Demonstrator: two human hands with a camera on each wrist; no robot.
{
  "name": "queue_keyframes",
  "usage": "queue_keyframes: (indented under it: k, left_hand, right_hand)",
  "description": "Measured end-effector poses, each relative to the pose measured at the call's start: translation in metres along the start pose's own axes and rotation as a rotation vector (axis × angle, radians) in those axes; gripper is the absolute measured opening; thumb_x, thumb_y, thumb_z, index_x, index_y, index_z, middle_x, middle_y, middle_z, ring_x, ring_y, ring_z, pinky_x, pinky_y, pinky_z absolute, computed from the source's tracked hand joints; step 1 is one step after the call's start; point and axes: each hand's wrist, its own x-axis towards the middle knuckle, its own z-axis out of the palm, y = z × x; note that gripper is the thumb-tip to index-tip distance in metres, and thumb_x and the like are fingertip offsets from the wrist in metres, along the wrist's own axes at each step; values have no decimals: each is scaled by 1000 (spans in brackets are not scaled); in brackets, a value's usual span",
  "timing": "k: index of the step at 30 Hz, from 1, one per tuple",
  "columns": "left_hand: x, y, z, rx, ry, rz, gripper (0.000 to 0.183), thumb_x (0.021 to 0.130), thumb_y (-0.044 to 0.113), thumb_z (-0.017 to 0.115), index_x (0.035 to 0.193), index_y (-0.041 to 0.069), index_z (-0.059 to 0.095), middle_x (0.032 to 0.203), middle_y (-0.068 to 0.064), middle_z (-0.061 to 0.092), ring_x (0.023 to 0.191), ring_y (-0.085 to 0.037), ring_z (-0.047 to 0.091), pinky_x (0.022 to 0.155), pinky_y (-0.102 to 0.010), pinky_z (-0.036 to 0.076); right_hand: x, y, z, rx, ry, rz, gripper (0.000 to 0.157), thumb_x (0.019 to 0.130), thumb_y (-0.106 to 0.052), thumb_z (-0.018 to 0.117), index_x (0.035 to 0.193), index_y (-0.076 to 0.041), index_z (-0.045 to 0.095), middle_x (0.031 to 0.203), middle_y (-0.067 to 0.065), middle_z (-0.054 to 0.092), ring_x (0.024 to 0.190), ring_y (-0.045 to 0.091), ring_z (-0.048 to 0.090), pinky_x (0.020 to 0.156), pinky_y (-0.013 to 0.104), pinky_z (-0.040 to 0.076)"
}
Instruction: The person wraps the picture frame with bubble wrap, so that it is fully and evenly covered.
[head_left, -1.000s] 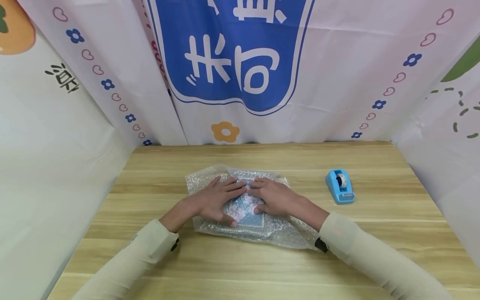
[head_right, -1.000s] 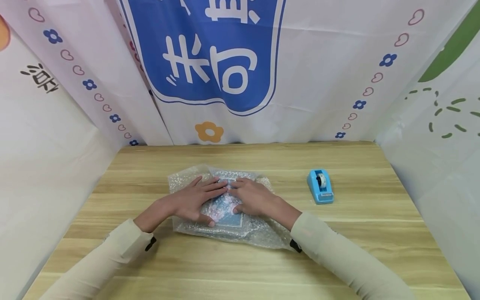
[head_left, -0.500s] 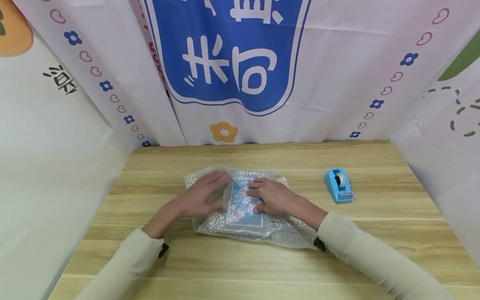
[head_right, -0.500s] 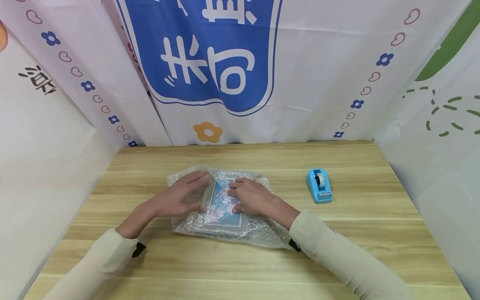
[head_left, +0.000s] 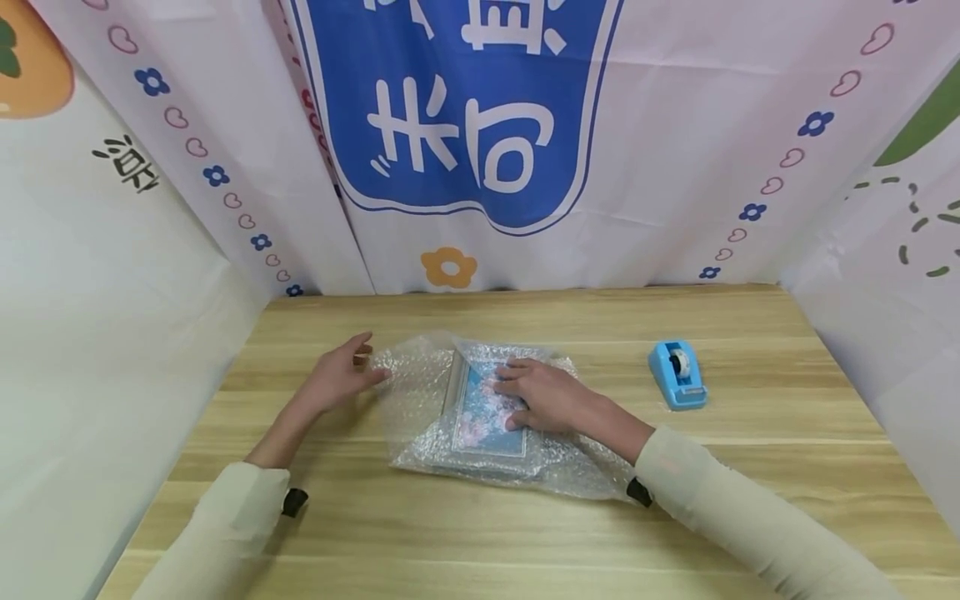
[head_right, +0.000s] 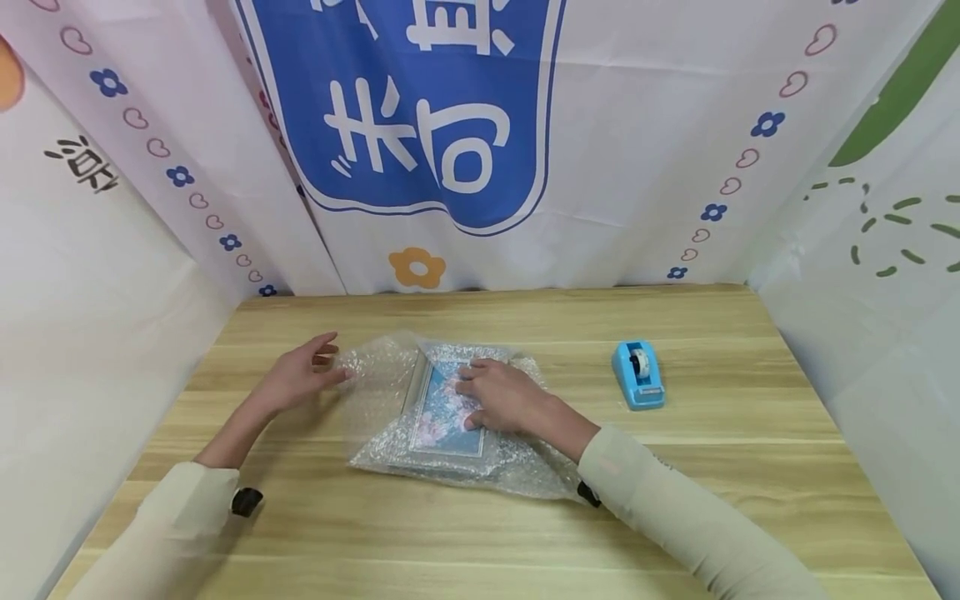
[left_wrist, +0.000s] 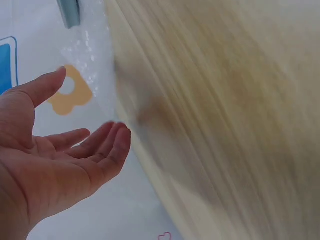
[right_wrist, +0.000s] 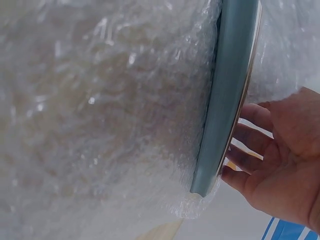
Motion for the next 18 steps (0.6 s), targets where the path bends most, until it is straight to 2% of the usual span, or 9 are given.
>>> queue_keyframes:
  k: [7, 11, 15, 18]
  left_hand:
    - [14, -13, 2, 12, -35, -18, 80, 101, 28, 74, 161, -9, 36, 144, -34, 61, 130, -48, 61, 107, -59, 54]
    - [20, -15, 2, 23, -35, -34, 74, 100, 25, 76, 158, -8, 44, 133, -30, 66, 114, -38, 65, 92, -45, 59]
    - [22, -13, 0, 3, -25, -29, 66, 99, 21, 76, 153, -8, 51, 124, -27, 69, 102, -31, 65, 77, -31, 55]
    - [22, -13, -1, -72, -16, -48, 58, 100, 17, 74, 149, -7, 56, 120, -25, 70, 96, -27, 67, 72, -28, 56]
  right_hand:
    - [0, 0, 2, -5, 0, -4, 68, 99, -41, 77, 157, -11, 56, 172, 10, 42, 163, 35, 34, 132, 51, 32]
    - [0, 0, 3, -1, 7, -8, 68, 99, -41, 77, 156, -11, 56, 171, 10, 43, 163, 35, 34, 131, 51, 33]
    - [0, 1, 3, 1, 12, -10, 68, 99, -41, 77, 156, -11, 56, 171, 10, 43, 162, 35, 35, 131, 51, 33]
    - [0, 2, 3, -2, 16, -11, 68, 99, -41, 77, 156, -11, 56, 171, 10, 43, 162, 35, 35, 131, 51, 34]
